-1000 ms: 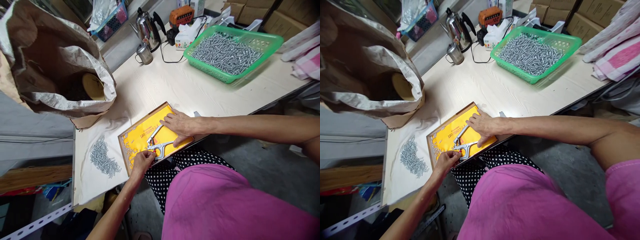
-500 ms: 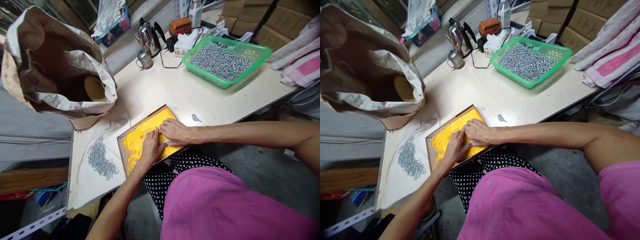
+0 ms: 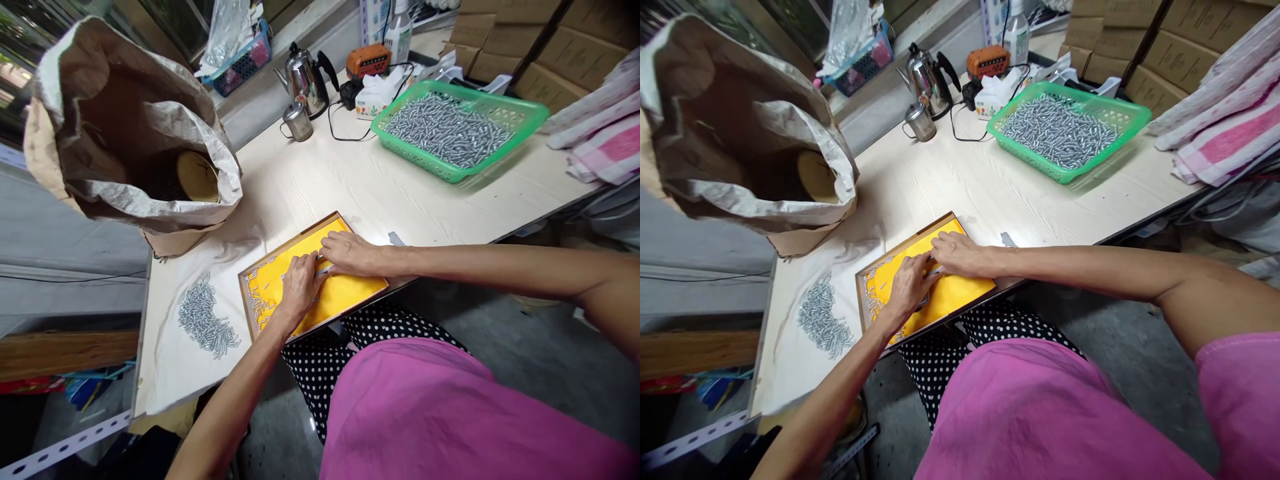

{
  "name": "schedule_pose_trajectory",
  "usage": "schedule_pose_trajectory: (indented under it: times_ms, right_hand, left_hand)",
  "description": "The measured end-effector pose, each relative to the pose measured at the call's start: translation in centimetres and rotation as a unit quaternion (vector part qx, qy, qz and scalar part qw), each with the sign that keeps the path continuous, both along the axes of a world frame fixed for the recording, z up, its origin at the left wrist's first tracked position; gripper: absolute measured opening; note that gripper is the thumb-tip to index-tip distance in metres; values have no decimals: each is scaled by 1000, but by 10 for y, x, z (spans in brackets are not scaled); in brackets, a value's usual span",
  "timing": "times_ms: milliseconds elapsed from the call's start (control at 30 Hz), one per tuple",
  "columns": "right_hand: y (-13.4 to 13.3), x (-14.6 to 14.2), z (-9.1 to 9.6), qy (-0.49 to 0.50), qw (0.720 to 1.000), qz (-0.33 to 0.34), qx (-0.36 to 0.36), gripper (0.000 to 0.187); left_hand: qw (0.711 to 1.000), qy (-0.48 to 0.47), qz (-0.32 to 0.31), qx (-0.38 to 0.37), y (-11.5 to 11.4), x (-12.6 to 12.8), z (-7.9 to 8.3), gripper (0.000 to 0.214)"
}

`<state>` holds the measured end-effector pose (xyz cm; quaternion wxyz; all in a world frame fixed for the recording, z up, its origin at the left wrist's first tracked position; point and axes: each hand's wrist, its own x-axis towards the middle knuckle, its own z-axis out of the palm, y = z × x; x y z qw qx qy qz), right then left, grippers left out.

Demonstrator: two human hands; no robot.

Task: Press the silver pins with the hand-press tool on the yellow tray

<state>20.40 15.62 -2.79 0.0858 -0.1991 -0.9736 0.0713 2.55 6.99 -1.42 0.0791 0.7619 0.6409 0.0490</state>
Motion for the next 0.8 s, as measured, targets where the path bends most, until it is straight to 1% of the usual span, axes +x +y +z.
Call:
schedule_pose_trajectory:
  times_ms: [33, 67, 100, 167, 200, 300, 367, 400, 433, 467, 500, 533, 567, 600, 633, 700, 733, 800]
  right_hand:
    - [5, 1, -3, 16, 1000, 2, -6, 36]
    - [11, 1, -7, 31, 999, 7, -12, 42]
    - [17, 0, -10, 42, 999, 10, -14, 43]
    - [29, -4, -18, 54, 999, -3, -4, 30]
    - [35, -7, -22, 57, 998, -13, 4, 23]
    - [47, -19, -30, 60, 998, -22, 24, 22]
    - [50, -25, -33, 59, 997, -22, 35, 21]
    - [50, -27, -35, 58, 997, -23, 41, 20]
    - [50, -28, -36, 58, 997, -26, 47, 20]
    - [49, -28, -37, 59, 997, -28, 50, 19]
    - [49, -28, -38, 62, 996, -31, 52, 18]
    - [48, -28, -39, 66, 996, -32, 52, 18]
    - [48, -28, -41, 70, 996, -32, 53, 17]
    - [48, -27, -42, 72, 995, -31, 54, 17]
    - [48, -27, -43, 72, 995, -29, 57, 17]
    - [49, -27, -45, 69, 995, -26, 63, 18]
    - [49, -28, -45, 69, 995, -25, 63, 18]
    - [48, -29, -47, 70, 995, -25, 63, 18]
  left_hand:
    - [1000, 0, 2, 7, -1, -2, -1, 36]
    - [1000, 2, -2, 14, -2, -3, -2, 38]
    - [1000, 4, -11, 20, -3, -4, -3, 33]
    - [998, 10, -53, 27, -7, -6, -3, 18]
    - [996, 11, -82, 29, -9, -6, -3, 15]
    - [987, 3, -152, 44, -17, -6, -1, 21]
    - [985, -2, -163, 62, -26, -13, 2, 23]
    - [986, 0, -146, 76, -32, -21, 5, 23]
    - [990, 7, -110, 93, -39, -33, 9, 23]
    - [992, 20, -56, 108, -47, -49, 13, 23]
    - [991, 41, 27, 126, -56, -68, 17, 25]
    - [982, 71, 117, 130, -65, -89, 21, 28]
    - [971, 110, 180, 110, -74, -110, 25, 29]
    - [961, 150, 221, 73, -83, -131, 29, 30]
    - [951, 185, 246, 33, -92, -150, 31, 31]
    - [941, 227, 248, -46, -106, -177, 33, 33]
    - [939, 236, 240, -74, -110, -186, 32, 34]
    - [941, 238, 219, -103, -114, -195, 30, 35]
